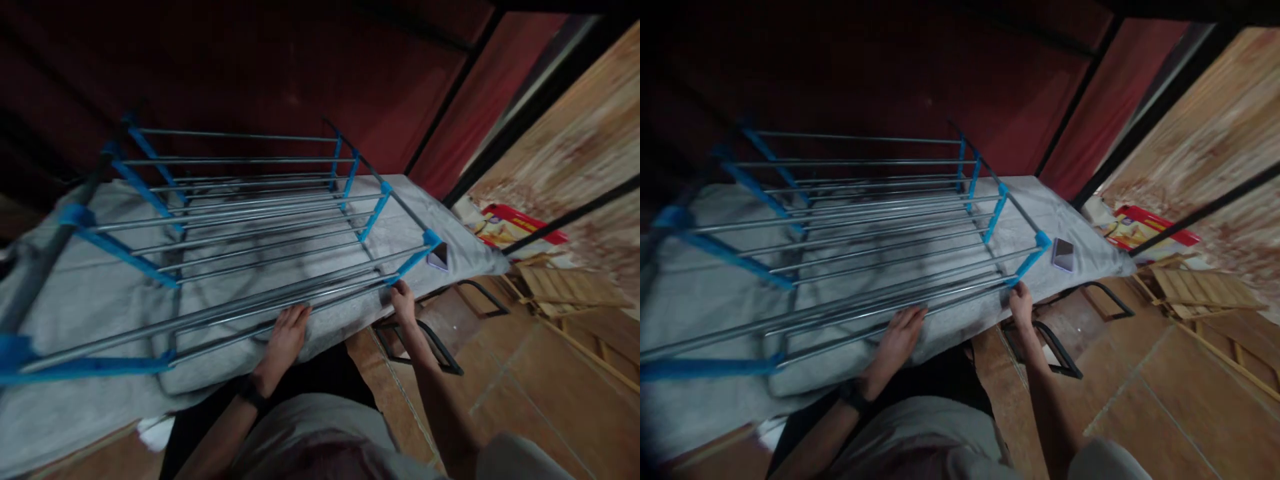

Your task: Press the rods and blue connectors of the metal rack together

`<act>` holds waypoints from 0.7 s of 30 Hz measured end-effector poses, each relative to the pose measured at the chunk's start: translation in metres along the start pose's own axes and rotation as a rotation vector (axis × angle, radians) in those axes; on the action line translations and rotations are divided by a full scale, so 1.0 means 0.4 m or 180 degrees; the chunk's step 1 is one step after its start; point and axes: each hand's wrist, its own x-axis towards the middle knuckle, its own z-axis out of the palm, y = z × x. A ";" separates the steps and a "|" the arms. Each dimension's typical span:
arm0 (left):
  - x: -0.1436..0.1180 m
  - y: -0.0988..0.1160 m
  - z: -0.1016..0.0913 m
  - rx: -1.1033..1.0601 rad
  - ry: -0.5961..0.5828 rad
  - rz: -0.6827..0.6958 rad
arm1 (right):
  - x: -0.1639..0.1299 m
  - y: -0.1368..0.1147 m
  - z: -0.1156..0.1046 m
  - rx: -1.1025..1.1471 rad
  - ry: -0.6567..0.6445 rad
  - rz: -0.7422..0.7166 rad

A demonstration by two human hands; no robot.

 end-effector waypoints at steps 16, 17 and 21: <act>-0.416 -0.242 -0.208 -0.1031 0.2563 -0.2913 | 0.008 0.062 -0.004 -0.0366 0.0033 -0.0007; -0.408 -0.252 -0.206 -0.1153 0.2357 -0.2884 | 0.006 0.061 0.000 -0.0294 0.0041 -0.0007; -0.367 -0.235 -0.186 -0.1238 0.2134 -0.2940 | -0.005 0.052 0.013 -0.0196 0.0081 -0.0091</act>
